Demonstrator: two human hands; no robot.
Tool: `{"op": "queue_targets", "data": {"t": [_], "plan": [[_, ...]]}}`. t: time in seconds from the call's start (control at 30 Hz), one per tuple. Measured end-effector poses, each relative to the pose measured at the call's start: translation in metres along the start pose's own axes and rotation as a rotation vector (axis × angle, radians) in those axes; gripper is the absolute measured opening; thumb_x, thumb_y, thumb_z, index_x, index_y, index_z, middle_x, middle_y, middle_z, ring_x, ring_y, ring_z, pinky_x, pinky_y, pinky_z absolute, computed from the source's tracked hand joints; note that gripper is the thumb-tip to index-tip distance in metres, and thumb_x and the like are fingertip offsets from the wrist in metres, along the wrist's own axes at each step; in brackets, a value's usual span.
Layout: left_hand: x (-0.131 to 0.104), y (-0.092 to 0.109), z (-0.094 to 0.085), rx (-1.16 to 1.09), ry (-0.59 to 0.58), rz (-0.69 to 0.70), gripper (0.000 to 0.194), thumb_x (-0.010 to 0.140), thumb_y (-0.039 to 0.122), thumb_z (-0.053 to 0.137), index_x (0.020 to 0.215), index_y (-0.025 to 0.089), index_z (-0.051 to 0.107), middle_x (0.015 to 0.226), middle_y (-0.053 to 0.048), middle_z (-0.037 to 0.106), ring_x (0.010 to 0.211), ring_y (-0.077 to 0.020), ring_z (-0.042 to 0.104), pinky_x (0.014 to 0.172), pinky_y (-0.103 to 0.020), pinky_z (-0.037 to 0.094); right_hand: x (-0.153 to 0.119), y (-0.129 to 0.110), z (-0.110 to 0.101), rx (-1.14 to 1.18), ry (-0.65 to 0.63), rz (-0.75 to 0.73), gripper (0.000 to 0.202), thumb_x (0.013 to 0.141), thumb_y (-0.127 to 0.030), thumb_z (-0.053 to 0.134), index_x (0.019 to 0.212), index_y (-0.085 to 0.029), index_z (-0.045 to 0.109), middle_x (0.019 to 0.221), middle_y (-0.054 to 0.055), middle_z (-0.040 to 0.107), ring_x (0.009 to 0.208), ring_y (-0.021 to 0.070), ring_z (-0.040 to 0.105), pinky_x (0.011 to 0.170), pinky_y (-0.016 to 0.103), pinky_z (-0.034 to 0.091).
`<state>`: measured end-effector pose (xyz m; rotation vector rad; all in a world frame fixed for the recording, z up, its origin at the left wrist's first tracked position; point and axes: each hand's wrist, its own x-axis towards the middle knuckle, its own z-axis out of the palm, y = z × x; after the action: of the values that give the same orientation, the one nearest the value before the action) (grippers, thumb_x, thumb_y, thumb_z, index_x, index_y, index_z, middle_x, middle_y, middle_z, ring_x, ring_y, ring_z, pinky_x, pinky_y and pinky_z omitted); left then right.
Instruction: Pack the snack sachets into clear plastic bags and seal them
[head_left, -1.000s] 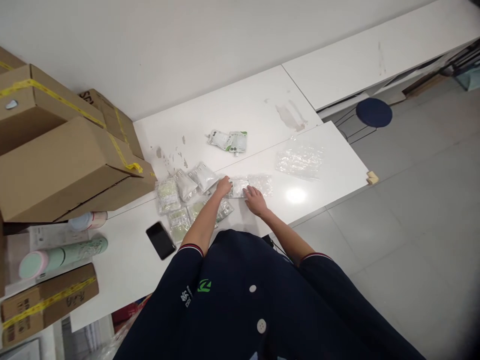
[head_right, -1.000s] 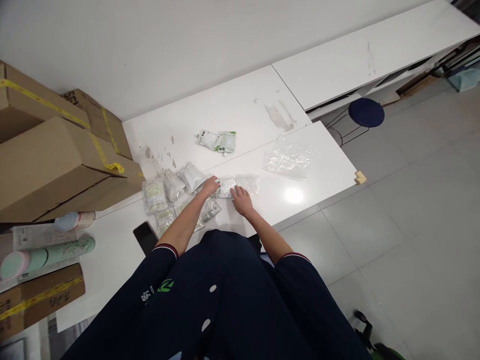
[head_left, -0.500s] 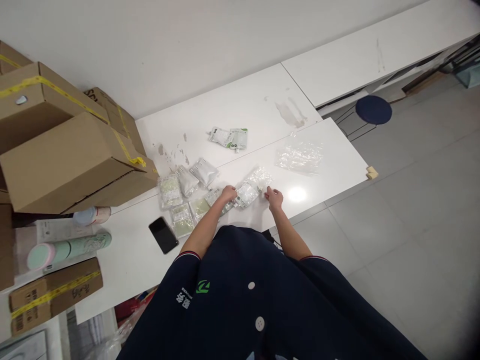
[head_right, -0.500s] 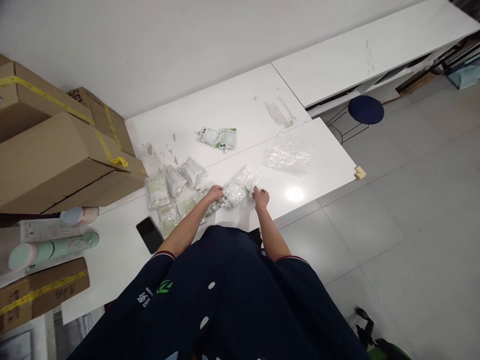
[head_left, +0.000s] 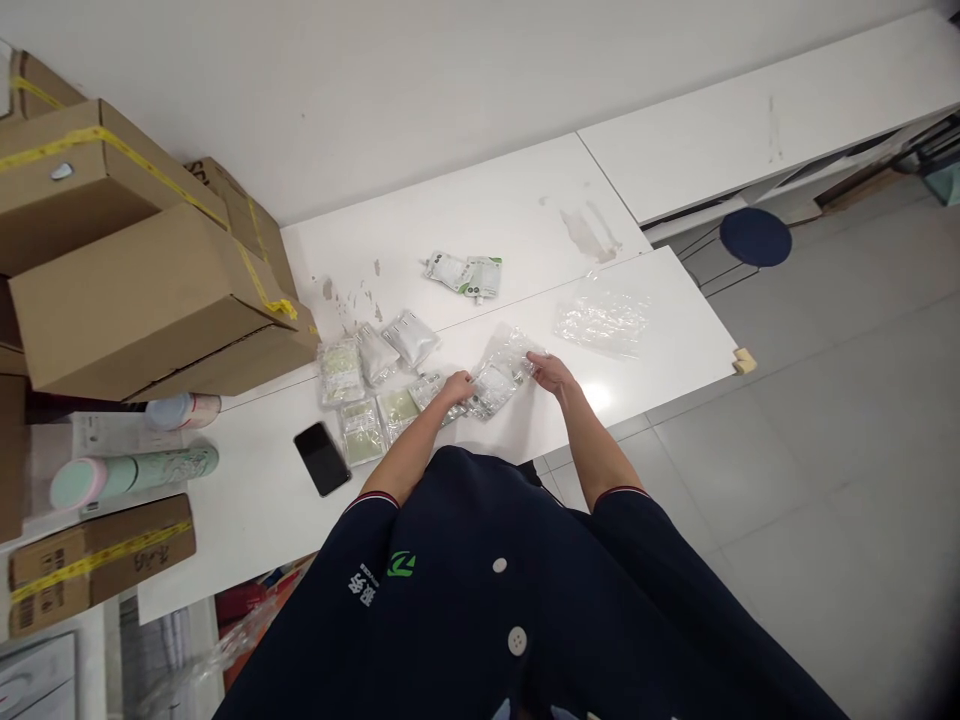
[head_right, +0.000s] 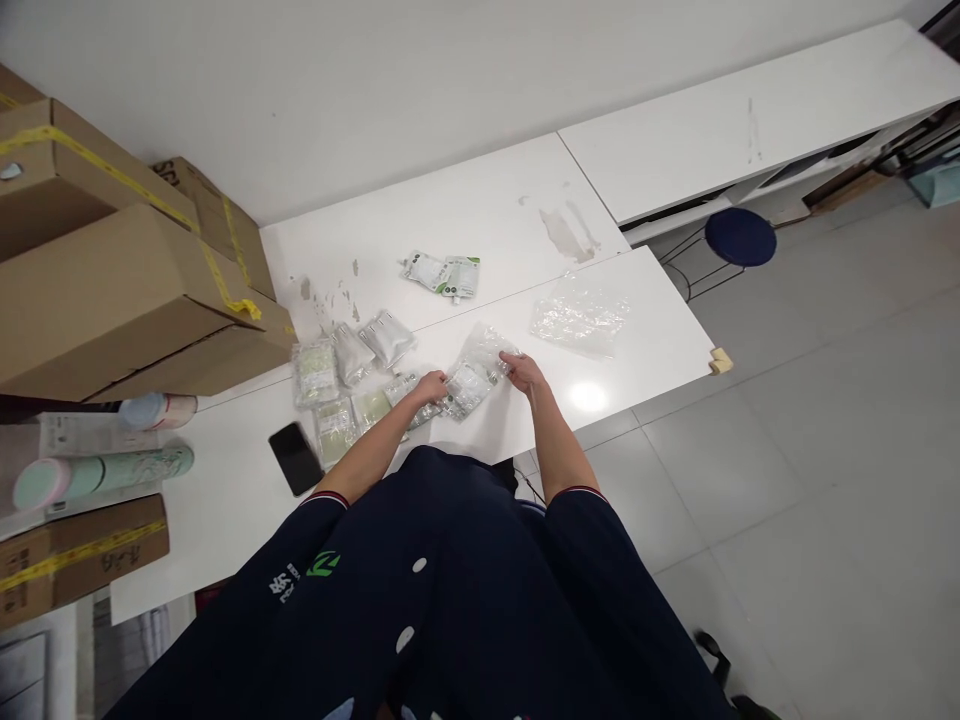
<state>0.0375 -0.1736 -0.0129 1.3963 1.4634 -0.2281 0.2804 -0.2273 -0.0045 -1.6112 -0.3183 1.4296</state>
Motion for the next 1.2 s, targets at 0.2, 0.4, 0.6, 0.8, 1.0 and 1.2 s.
{"op": "queue_targets", "data": {"t": [0.2, 0.4, 0.6, 0.8, 1.0, 1.2], "plan": [[-0.002, -0.007, -0.003, -0.159, -0.093, 0.019, 0.044, 0.067, 0.014, 0.073, 0.108, 0.017, 0.059, 0.083, -0.002, 0.060, 0.059, -0.0102, 0.054, 0.051, -0.021, 0.048, -0.014, 0.025, 0.012, 0.288, -0.153, 0.049, 0.035, 0.063, -0.023, 0.083, 0.094, -0.021, 0.066, 0.090, 0.002, 0.075, 0.090, 0.0176, 0.070, 0.079, 0.027, 0.058], [-0.005, -0.011, -0.007, -0.223, -0.148, 0.065, 0.045, 0.066, 0.013, 0.075, 0.108, 0.018, 0.059, 0.091, -0.002, 0.059, 0.061, -0.0089, 0.054, 0.053, -0.020, 0.048, -0.012, 0.040, 0.021, 0.296, -0.116, -0.002, 0.036, 0.062, -0.026, 0.080, 0.095, -0.021, 0.068, 0.093, 0.003, 0.075, 0.091, 0.0188, 0.069, 0.080, 0.031, 0.057], [-0.010, 0.001, -0.003, -0.318, -0.150, -0.079, 0.049, 0.067, 0.004, 0.070, 0.112, 0.017, 0.058, 0.085, 0.000, 0.059, 0.066, -0.0112, 0.057, 0.060, -0.023, 0.052, -0.008, 0.058, 0.032, -0.121, 0.163, -0.375, 0.034, 0.075, -0.034, 0.059, 0.102, -0.016, 0.069, 0.103, 0.005, 0.072, 0.106, 0.0235, 0.063, 0.093, 0.040, 0.050], [-0.015, 0.007, -0.006, -0.338, -0.178, -0.107, 0.037, 0.066, 0.003, 0.072, 0.099, 0.016, 0.062, 0.074, 0.003, 0.057, 0.066, -0.0114, 0.058, 0.064, -0.026, 0.054, -0.034, 0.053, 0.016, -0.994, -0.072, -0.706, 0.057, 0.082, -0.016, 0.046, 0.138, -0.023, 0.051, 0.152, 0.007, 0.037, 0.131, 0.0240, 0.045, 0.106, 0.041, 0.039], [-0.017, 0.006, -0.007, -0.238, -0.173, -0.073, 0.037, 0.066, 0.003, 0.071, 0.099, 0.016, 0.063, 0.077, 0.000, 0.061, 0.071, -0.0146, 0.062, 0.063, -0.025, 0.053, -0.054, 0.038, 0.004, -1.609, -0.236, -0.754, 0.066, 0.084, -0.021, 0.052, 0.148, -0.028, 0.037, 0.159, 0.006, 0.019, 0.137, 0.0294, 0.033, 0.107, 0.045, 0.033], [-0.009, 0.000, -0.004, -0.190, -0.184, -0.041, 0.048, 0.065, 0.009, 0.073, 0.111, 0.017, 0.061, 0.083, -0.002, 0.064, 0.071, -0.0147, 0.063, 0.061, -0.022, 0.052, -0.075, 0.061, 0.028, -1.758, -0.188, -0.620, 0.091, 0.083, -0.064, 0.046, 0.154, -0.015, 0.018, 0.161, 0.013, 0.005, 0.143, 0.0401, 0.015, 0.109, 0.058, 0.021]]}}
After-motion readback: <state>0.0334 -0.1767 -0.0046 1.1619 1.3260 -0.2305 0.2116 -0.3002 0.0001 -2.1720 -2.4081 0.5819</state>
